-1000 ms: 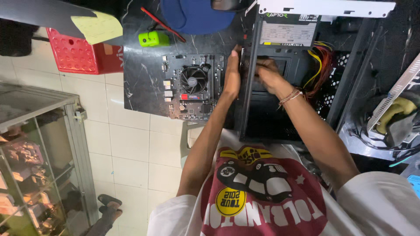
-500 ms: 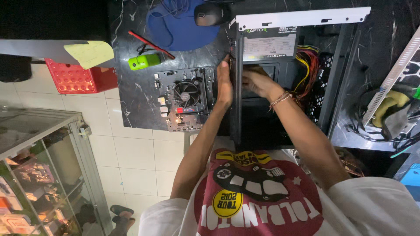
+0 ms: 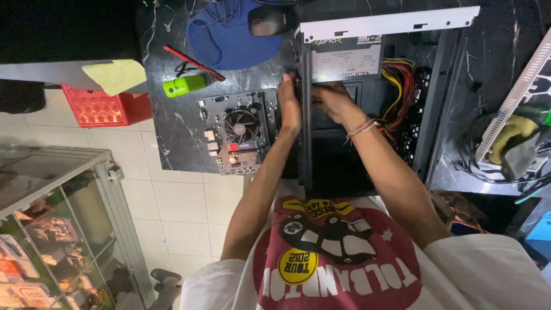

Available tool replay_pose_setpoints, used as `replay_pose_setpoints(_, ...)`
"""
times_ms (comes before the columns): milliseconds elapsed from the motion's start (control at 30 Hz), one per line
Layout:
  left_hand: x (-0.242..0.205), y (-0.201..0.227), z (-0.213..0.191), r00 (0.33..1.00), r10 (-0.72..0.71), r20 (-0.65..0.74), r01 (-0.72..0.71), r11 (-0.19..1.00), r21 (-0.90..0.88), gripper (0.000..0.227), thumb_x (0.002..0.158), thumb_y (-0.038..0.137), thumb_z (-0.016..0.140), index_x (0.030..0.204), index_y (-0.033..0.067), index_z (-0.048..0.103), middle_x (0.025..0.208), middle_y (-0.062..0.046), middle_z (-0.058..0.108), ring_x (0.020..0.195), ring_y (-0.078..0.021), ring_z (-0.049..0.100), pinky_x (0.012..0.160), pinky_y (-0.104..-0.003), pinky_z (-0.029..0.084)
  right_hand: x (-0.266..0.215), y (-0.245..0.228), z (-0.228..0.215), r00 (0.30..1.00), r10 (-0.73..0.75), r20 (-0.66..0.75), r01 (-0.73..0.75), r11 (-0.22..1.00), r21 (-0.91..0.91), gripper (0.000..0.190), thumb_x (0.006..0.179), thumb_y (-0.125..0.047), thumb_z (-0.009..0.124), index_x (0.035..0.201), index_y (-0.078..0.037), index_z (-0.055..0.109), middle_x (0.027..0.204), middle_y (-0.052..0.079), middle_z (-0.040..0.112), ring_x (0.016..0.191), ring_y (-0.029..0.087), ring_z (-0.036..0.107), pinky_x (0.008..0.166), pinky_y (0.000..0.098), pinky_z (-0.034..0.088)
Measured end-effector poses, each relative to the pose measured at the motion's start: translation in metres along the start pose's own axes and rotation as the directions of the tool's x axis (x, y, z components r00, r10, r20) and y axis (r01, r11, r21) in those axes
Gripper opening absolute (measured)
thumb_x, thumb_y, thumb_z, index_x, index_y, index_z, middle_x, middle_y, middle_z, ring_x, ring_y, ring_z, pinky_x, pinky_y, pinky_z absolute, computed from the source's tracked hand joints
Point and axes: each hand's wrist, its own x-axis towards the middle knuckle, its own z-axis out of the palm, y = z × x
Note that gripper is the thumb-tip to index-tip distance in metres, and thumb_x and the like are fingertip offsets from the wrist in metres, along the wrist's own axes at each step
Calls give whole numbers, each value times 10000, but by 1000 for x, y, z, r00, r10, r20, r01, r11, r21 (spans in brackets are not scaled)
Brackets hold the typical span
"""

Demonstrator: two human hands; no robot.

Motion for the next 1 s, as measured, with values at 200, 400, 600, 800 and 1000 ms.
replay_pose_setpoints(200, -2, 8, 2, 1000, -31, -2, 31, 999, 45, 851, 1109, 664, 376, 1594, -31, 447, 1673, -311, 372, 1608, -460, 280, 1365, -544, 131, -13, -10, -6, 997, 16, 81, -21, 998, 53, 503, 754, -172, 1050, 1156, -13, 793, 1073, 197, 793, 874, 403, 809, 698, 500, 694)
replay_pose_setpoints(400, 11, 1, 1, 998, -52, 30, 53, 998, -41, 740, 1132, 669, 380, 1551, 77, 524, 1530, -226, 478, 1487, -396, 430, 1316, -552, 249, -22, -12, 0, 992, -23, 125, 36, 994, -104, 379, 848, -346, 986, 1073, -80, 835, 926, 154, 812, 700, 294, 801, 615, 423, 697)
replay_pose_setpoints(600, 31, -17, -3, 968, -212, 134, 240, 936, -259, 669, 1053, 779, 380, 1479, 308, 589, 1035, -200, 760, 748, -443, 772, 605, -580, 668, -28, 5, 1, 986, -61, 156, 62, 998, 0, 431, 894, -326, 929, 1229, -89, 798, 932, 137, 794, 713, 262, 781, 657, 384, 717)
replay_pose_setpoints(800, 33, -34, -14, 964, -194, 184, 240, 931, -275, 770, 1007, 830, 478, 1506, 268, 645, 1342, -130, 746, 1050, -375, 765, 803, -504, 670, -23, -3, -4, 967, -104, 234, 119, 992, -50, 466, 892, -321, 892, 1268, -76, 770, 922, 97, 770, 655, 162, 718, 607, 265, 693)
replay_pose_setpoints(1000, 11, -21, -15, 974, -114, 194, 167, 945, -282, 703, 1006, 751, 439, 1025, 114, 737, 853, -118, 633, 664, -313, 675, 584, -389, 607, -27, -10, -2, 969, -43, 242, 22, 996, 87, 544, 802, -377, 980, 1205, -60, 798, 889, 101, 757, 637, 200, 736, 606, 347, 706)
